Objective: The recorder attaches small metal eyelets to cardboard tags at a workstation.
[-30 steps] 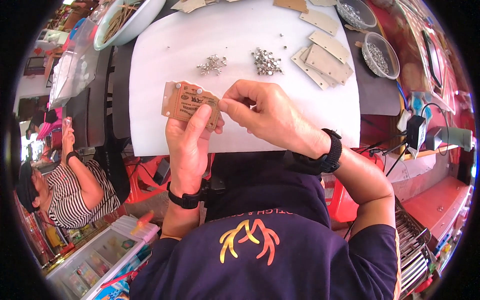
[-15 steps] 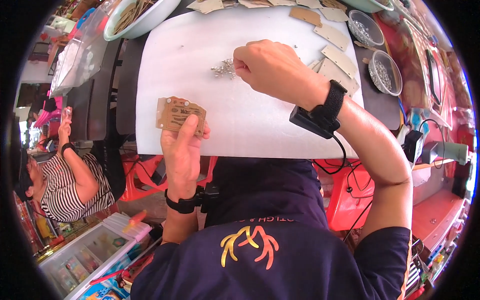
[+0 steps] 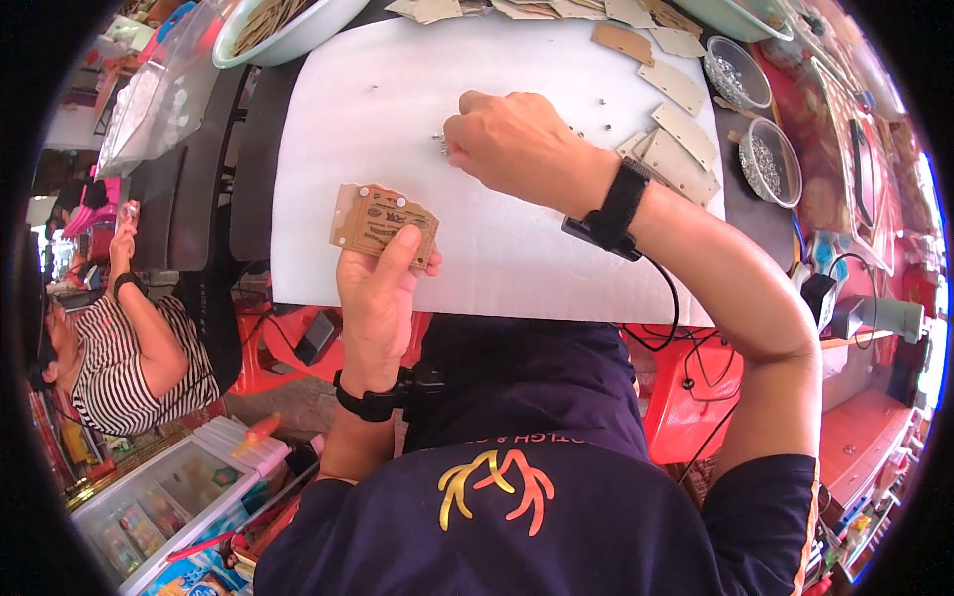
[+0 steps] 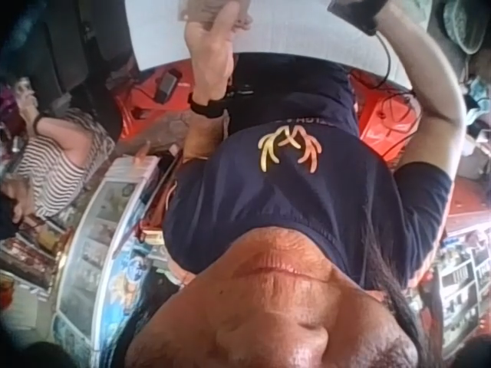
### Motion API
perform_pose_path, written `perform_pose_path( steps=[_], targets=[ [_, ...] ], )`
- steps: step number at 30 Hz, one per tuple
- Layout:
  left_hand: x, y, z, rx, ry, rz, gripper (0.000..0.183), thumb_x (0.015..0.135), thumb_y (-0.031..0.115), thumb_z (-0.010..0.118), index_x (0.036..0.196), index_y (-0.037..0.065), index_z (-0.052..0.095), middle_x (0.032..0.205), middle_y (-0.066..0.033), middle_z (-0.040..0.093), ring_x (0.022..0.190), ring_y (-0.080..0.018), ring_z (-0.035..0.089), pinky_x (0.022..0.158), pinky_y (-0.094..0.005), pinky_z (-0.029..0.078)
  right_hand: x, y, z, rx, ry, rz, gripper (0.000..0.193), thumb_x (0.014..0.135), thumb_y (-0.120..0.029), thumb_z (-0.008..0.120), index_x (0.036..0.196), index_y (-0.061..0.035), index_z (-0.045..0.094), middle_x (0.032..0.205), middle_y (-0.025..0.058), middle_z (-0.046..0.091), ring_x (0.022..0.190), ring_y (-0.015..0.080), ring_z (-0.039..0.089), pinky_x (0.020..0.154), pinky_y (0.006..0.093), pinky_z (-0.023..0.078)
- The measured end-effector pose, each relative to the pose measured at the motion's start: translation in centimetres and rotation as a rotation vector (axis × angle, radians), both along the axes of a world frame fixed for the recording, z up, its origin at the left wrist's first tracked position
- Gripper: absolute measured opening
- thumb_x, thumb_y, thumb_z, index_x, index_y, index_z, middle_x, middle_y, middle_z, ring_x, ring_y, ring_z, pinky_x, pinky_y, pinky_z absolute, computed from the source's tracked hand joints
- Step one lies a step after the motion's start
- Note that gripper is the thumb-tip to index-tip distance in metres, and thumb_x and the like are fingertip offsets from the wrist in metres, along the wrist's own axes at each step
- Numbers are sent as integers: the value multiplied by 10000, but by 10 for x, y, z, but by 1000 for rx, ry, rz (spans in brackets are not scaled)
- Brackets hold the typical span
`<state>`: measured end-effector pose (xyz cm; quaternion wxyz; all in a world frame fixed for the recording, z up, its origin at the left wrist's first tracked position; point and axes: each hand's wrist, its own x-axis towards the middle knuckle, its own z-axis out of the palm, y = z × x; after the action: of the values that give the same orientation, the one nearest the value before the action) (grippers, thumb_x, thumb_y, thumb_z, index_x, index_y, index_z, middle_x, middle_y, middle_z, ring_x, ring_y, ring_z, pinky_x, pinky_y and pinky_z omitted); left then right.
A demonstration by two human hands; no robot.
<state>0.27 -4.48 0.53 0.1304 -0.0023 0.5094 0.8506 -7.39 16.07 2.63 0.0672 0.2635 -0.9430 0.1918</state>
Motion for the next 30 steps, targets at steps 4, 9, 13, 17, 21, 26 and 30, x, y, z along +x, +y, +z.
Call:
perform_pose_path(
  steps=[4,9,13,17,21,26,30],
  targets=[
    [0,2,-1,-14,-3,23,295,926,94,655,1195,28,554,989,-59,634,785,-147,605,662,-297,495,-1,-4,-6,11,15,-43,158,871,-203,653,849,-47,665,835,101,614,718,312,619,652,416,493],
    [-1,2,1,-31,-5,30,325,922,115,671,1202,12,543,971,-67,635,762,-140,613,646,-284,505,-5,-11,-3,28,-54,-105,195,867,-222,655,820,-33,664,811,104,622,726,308,622,648,412,494],
    [0,2,3,-42,-11,2,303,929,81,643,1215,41,551,1007,-59,633,795,-155,597,678,-311,486,-6,-11,-6,28,-63,-141,213,863,-226,657,811,-19,661,805,109,627,740,306,626,656,402,497],
    [-1,3,0,-47,-1,15,328,921,117,672,1203,8,545,963,-72,635,759,-144,614,645,-283,506,-7,-9,-10,-27,-26,-73,196,870,-201,633,827,-11,646,829,120,627,743,310,623,664,403,494],
    [-1,3,1,-56,1,30,324,922,115,670,1202,8,548,959,-74,636,754,-143,612,645,-284,505,-7,-6,-7,-47,-40,-14,167,869,-163,603,817,-6,626,840,129,621,738,316,615,665,410,490],
    [-1,-1,0,-59,17,-3,261,929,82,641,1175,40,564,990,-56,630,793,-149,593,685,-310,488,7,6,9,-3,-95,86,132,829,-108,572,780,-6,641,807,146,638,735,334,646,673,442,515],
    [-3,2,4,-53,10,19,268,927,84,642,1179,44,561,987,-54,627,792,-147,593,683,-308,487,21,13,16,73,-118,127,124,816,-95,581,754,2,626,784,149,634,708,331,651,650,431,520]
  ],
)
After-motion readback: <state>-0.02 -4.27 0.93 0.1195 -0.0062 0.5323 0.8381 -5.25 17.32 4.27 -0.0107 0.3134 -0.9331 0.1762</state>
